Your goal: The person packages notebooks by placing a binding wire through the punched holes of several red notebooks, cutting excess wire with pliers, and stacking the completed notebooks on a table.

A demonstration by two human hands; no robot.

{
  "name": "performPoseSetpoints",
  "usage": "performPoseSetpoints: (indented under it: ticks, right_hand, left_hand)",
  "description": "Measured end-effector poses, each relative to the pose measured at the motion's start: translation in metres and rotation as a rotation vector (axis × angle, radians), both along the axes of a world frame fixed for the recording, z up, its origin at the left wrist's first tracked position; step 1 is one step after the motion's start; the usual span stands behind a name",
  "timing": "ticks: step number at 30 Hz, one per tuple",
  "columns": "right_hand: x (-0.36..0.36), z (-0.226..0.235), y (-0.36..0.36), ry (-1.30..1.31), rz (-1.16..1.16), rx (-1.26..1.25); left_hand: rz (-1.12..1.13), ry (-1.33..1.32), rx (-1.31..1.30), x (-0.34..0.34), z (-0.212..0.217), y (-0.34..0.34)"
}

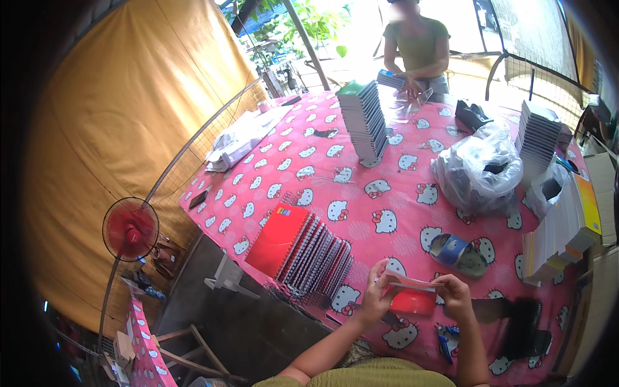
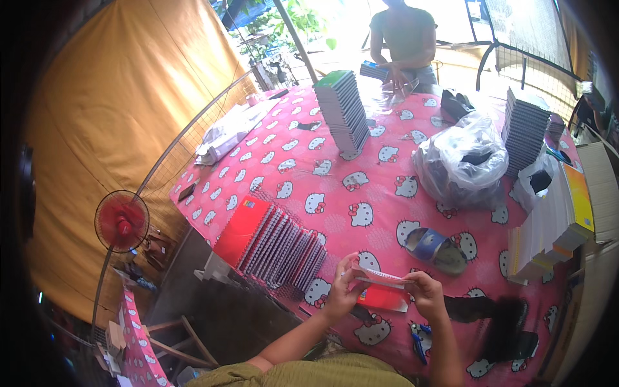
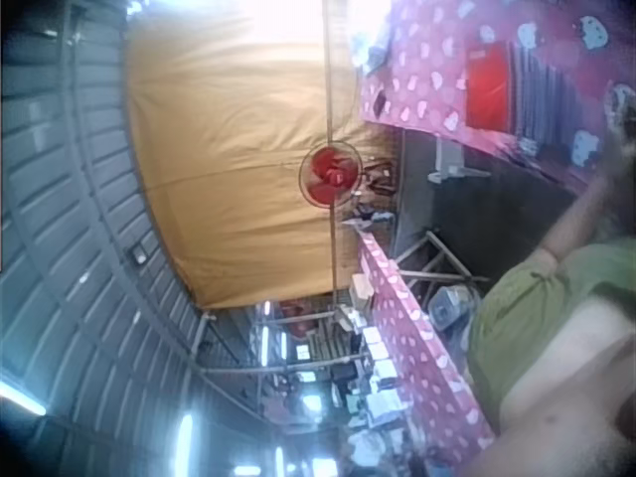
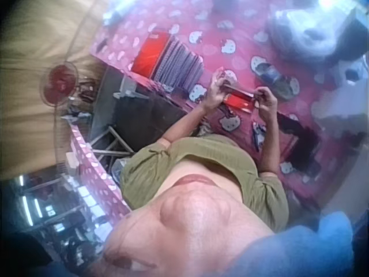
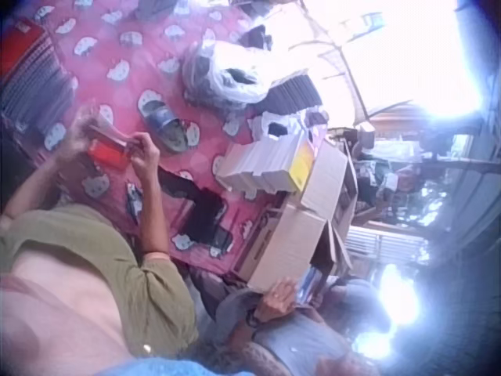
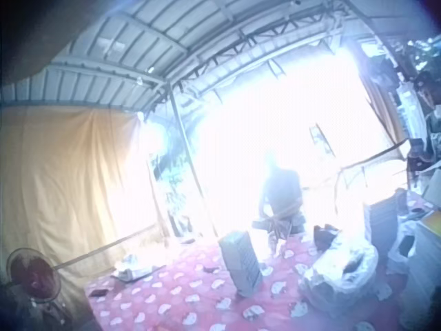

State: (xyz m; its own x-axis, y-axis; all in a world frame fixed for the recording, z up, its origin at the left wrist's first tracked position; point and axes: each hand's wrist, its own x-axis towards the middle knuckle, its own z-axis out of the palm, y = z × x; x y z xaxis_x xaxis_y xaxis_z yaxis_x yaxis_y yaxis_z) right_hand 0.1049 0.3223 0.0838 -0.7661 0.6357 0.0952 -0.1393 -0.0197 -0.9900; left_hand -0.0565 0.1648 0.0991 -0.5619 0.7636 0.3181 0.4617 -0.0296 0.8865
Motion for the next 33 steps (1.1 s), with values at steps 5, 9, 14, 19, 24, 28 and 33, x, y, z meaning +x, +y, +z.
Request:
performPoseSetpoints:
  ticks: [5,9,14,19,24,28,33]
  right_hand:
    - [-0.004,-0.015,-0.014,0.211,0.136,0.056]
    - [-0.014,-0.032,-0.04,0.024,-0.022,-0.022]
    - [-0.019,-0.036,-0.047,0.092,-0.105,-0.294]
    - [-0.017,-0.045,-0.048,0.065,-0.011,-0.056]
    - [-0.021,-0.027,-0.049,-0.006,-0.077,0.175]
    - [-0.014,-0.038,-0.047,-0.114,-0.103,0.112]
    - [0.05,0.023,0.007,-0.461,-0.406,0.743]
  left_hand:
    - [0.012,0.205,0.301,-0.001,-0.047,0.008]
    - [0.038,0.222,0.263,0.001,-0.074,0.002]
    - [0.075,0.221,0.116,0.003,-0.052,-0.003]
    - [0.087,0.058,0.134,0.018,-0.053,-0.008]
    - [0.207,0.382,-0.036,0.017,-0.026,-0.011]
    - [0.102,0.522,-0.117,0.036,0.005,0.005]
    - [0.031,0.366,-0.133,0.028,-0.015,0.004]
